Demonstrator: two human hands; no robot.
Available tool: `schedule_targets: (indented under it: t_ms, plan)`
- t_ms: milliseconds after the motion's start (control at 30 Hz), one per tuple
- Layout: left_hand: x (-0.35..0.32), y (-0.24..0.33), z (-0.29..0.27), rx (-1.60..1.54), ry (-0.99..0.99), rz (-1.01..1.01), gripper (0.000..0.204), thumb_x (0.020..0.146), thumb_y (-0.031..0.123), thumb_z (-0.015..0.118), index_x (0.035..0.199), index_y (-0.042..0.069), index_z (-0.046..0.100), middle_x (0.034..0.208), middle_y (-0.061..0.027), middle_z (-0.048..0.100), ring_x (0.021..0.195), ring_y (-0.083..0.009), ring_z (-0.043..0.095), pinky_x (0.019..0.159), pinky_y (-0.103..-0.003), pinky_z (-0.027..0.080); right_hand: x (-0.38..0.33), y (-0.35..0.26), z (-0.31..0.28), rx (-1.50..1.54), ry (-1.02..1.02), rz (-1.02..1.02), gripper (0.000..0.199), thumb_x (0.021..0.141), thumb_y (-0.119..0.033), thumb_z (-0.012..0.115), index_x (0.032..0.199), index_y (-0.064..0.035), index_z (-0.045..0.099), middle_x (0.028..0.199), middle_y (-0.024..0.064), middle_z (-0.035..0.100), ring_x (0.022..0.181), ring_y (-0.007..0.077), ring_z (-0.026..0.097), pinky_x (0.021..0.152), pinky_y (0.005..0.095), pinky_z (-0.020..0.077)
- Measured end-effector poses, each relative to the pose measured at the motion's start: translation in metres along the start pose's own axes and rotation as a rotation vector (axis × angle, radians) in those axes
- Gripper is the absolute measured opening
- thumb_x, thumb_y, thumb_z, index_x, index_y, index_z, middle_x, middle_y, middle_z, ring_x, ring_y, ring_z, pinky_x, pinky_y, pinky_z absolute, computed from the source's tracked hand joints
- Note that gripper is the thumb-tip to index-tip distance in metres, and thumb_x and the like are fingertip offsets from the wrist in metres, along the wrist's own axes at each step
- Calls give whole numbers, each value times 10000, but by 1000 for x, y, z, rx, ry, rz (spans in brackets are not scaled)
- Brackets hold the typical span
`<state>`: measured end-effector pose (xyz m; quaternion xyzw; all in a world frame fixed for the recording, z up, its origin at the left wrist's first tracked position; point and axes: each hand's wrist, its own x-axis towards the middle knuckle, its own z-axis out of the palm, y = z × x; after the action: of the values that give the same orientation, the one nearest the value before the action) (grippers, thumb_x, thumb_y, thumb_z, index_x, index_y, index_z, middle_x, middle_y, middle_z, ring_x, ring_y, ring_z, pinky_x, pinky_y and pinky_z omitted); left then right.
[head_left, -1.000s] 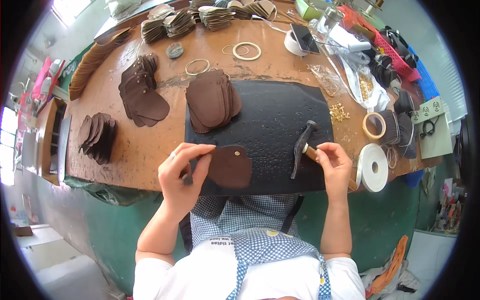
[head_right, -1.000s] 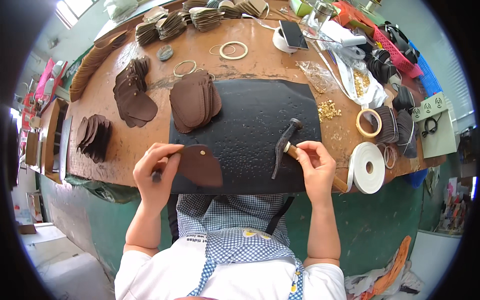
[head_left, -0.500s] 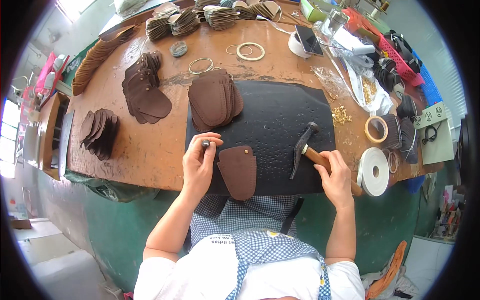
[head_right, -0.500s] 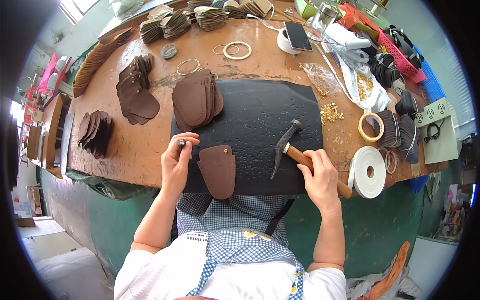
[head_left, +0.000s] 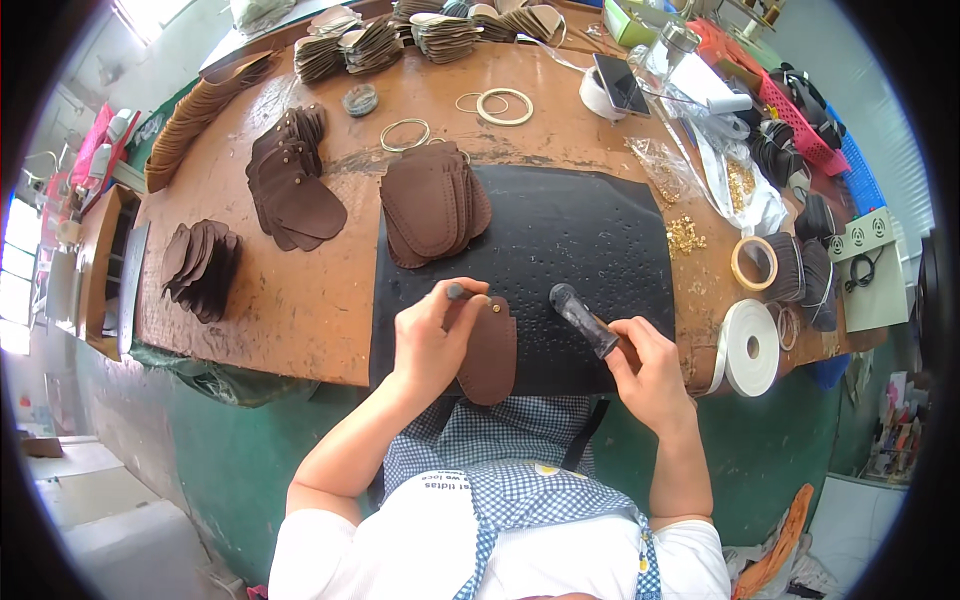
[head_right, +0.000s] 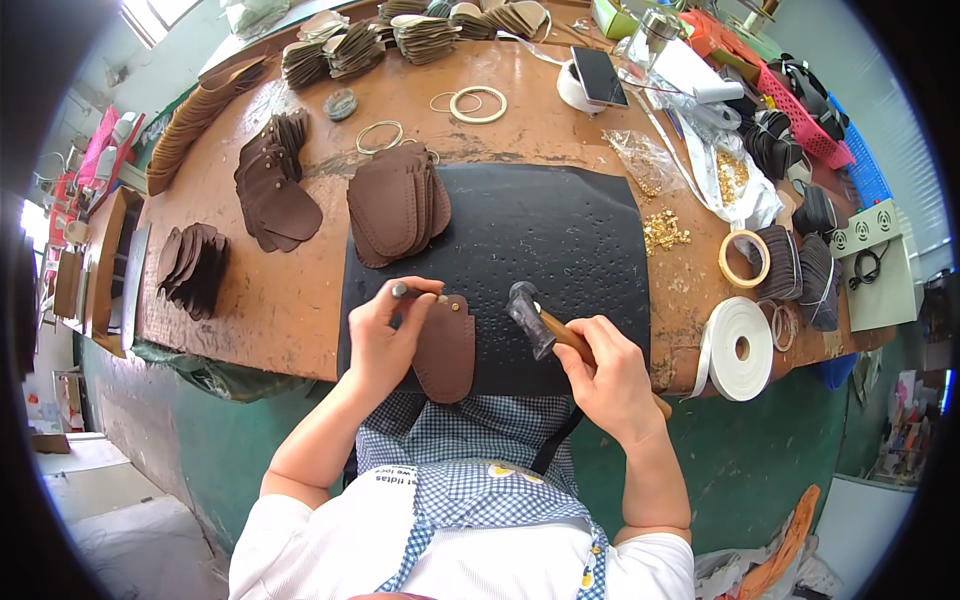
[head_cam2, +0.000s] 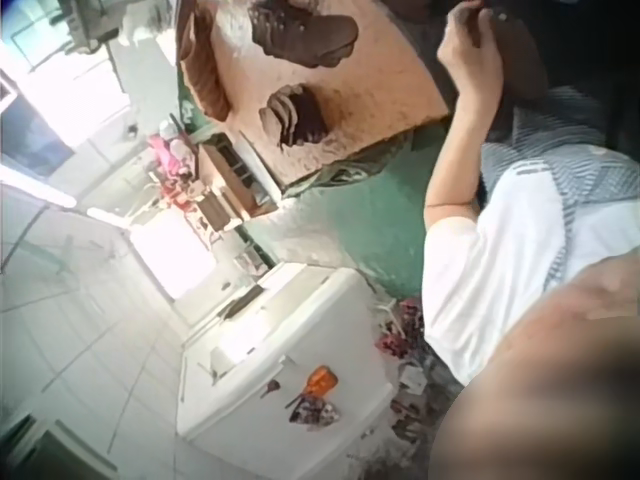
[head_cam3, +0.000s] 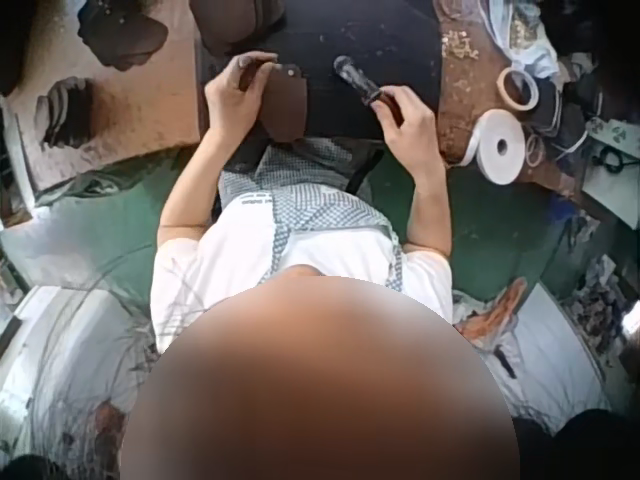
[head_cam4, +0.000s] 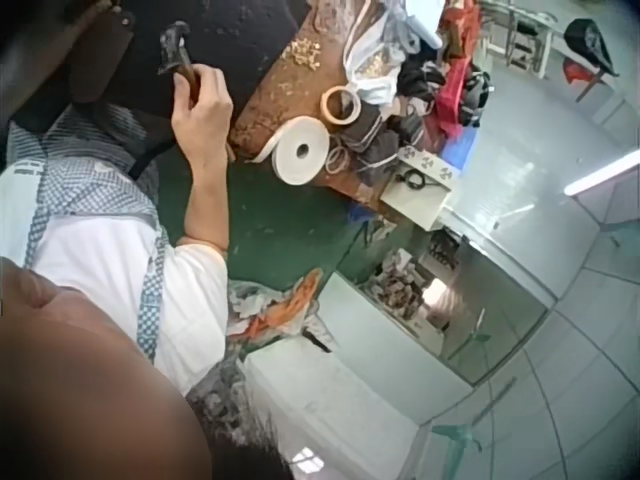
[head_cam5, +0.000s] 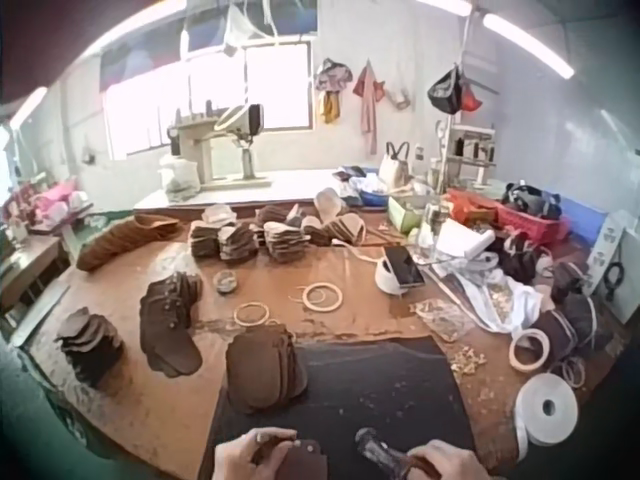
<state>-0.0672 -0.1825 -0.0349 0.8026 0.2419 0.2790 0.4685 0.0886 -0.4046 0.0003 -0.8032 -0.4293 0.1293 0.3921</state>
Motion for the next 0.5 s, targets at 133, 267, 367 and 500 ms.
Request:
schedule_targets:
  t_ms: [133, 267, 367, 500]
  plan:
    - [-1, -13, 10, -9, -48, 22, 120, 956, -2, 645, 1071, -29, 664, 951, -109, 756, 866, -146, 740, 773, -250, 570, 0, 1, 1, -8, -22, 17, 170, 908, -75, 689, 1029, 22, 621, 872, 168, 629, 695, 327, 652, 628, 380, 519]
    - [1, -14, 14, 19, -58, 44, 103, 961, 4, 641, 1059, -25, 647, 930, -107, 758, 846, -161, 749, 756, -266, 580, 1, 3, -1, -19, -29, -20, 197, 893, 16, 634, 1084, 55, 606, 854, 135, 601, 654, 206, 602, 605, 321, 479]
    - [2, -15, 17, 56, -51, 82, 96, 956, 9, 649, 1048, -20, 650, 914, -112, 758, 827, -167, 754, 730, -265, 581, 2, 2, -2, -22, -20, -26, 209, 895, 13, 636, 1098, 52, 606, 832, 136, 606, 632, 209, 602, 595, 324, 479]
    - [0, -25, 22, 225, 33, 283, 145, 928, 115, 709, 1015, 18, 644, 804, -125, 720, 650, -246, 717, 556, -322, 556, 4, -8, -5, -53, -57, 15, 161, 927, -77, 669, 1051, 12, 618, 869, 172, 669, 710, 344, 678, 623, 382, 537]
